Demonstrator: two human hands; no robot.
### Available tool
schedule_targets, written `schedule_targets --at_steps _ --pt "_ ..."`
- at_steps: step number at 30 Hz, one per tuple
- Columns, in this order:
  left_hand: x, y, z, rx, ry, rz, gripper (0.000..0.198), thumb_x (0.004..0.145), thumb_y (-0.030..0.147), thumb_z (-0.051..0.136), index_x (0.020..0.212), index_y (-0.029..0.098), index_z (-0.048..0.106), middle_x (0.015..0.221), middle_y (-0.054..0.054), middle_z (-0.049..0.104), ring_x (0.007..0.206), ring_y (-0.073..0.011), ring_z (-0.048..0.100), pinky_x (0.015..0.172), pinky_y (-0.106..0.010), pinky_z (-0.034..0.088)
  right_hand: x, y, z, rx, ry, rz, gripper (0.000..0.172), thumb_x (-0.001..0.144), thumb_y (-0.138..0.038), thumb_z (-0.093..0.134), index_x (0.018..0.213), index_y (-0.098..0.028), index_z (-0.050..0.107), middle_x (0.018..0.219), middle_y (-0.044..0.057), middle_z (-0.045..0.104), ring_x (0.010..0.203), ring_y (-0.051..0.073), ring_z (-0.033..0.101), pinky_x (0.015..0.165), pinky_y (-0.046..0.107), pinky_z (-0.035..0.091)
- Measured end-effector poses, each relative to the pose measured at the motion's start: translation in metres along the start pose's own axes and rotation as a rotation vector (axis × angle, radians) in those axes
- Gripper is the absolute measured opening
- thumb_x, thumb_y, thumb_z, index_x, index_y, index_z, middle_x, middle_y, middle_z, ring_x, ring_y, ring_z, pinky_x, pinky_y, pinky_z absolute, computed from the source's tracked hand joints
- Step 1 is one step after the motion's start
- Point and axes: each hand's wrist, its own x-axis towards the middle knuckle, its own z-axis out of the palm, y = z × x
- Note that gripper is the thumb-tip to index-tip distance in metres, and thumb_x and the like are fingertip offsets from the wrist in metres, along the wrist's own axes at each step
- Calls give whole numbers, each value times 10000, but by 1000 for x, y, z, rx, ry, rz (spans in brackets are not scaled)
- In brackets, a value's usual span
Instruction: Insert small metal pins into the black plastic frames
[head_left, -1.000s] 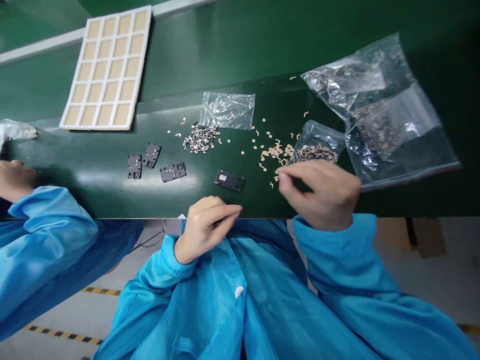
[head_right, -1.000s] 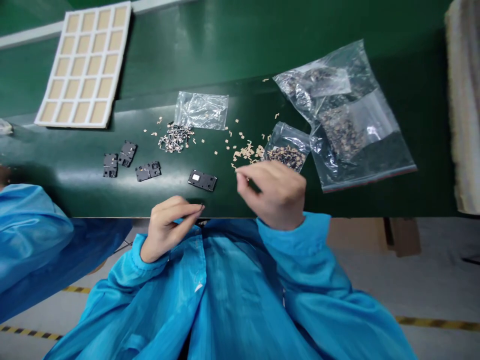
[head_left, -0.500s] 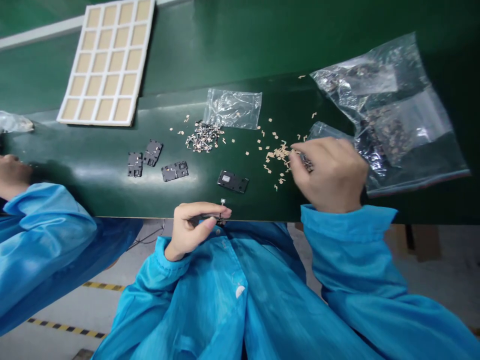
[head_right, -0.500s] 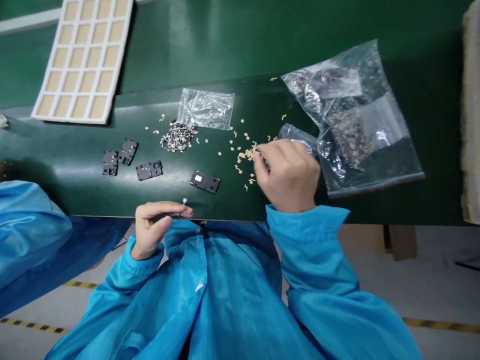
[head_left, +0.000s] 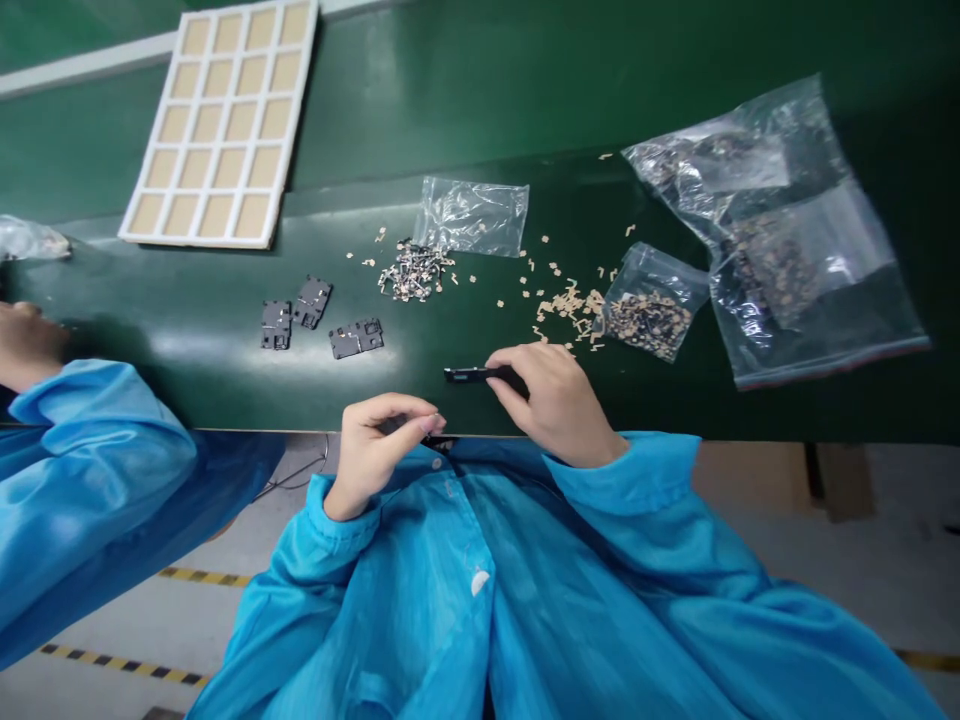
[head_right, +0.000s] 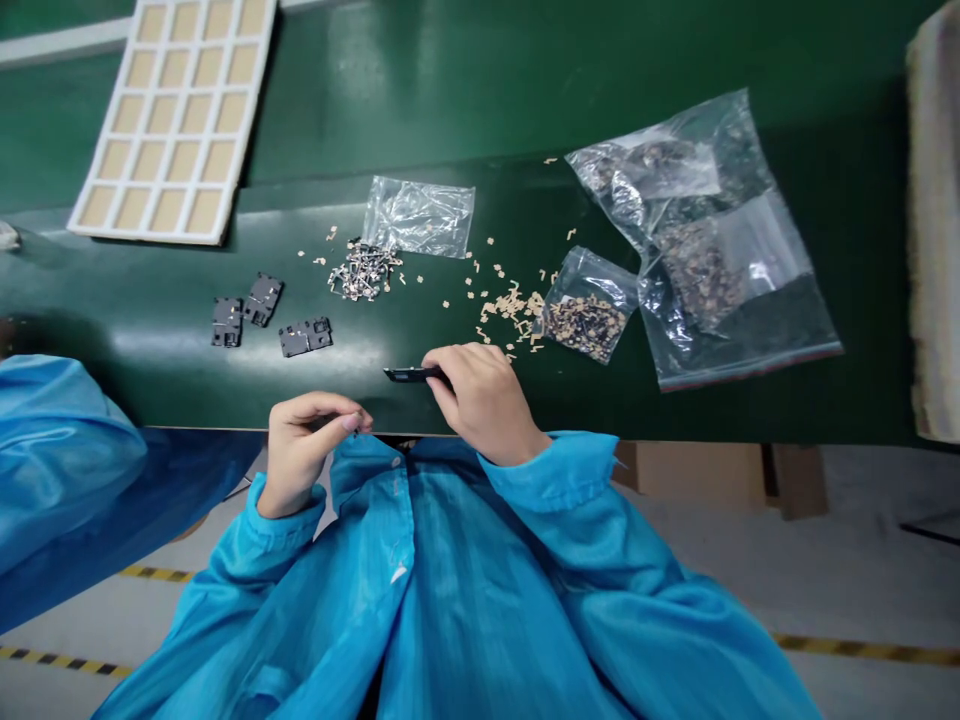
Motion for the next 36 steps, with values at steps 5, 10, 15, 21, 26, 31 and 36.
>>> schedule_targets --at_steps 5,10,15,21,26,31,36 --pt "4 5 -4 109 -81 104 135 780 280 724 719 161 706 684 -16 685 610 -102 616 558 -200 501 0 -4 -12 354 -24 79 286 920 -170 475 1165 -211 618 937 61 639 839 175 627 746 315 532" --pt "11 10 1 185 -192 106 116 799 223 672 706 158 694 684 -16 656 597 -95 572 547 -204 457 -3 -10 -11 566 47 260 234 828 -222 622 1058 -188 648 852 29 686 739 153 664 652 261 558" --pt "18 8 14 158 -215 -24 129 774 255 683 695 153 684 613 -2 635 526 -90 538 493 -201 416 -7 -17 -12 552 108 290 132 820 -209 634 936 -188 694 774 14 710 645 131 655 600 238 546" --pt "20 4 26 28 -254 -221 192 722 316 713 667 137 670 556 13 617 452 -70 510 452 -187 404 -10 -20 -13 453 154 227 129 831 -194 616 927 -183 701 750 4 700 589 107 614 558 220 519" --pt "21 2 30 -32 -257 -277 212 704 328 725 651 134 655 514 22 592 426 -63 492 426 -175 374 -11 -20 -13 381 179 151 111 851 -190 611 921 -180 696 701 -5 670 554 95 575 541 216 490" --pt "23 -1 33 -36 -234 -281 223 705 331 738 647 136 648 507 23 587 424 -61 486 423 -174 364 -12 -19 -14 356 180 134 106 858 -184 608 930 -192 686 745 -3 693 577 98 591 555 219 500" --pt "24 -1 35 -23 -233 -275 259 683 361 762 640 134 646 510 20 590 426 -64 485 421 -178 363 -13 -17 -13 335 208 101 99 854 -148 616 926 -186 672 743 -7 686 581 93 597 554 209 502"
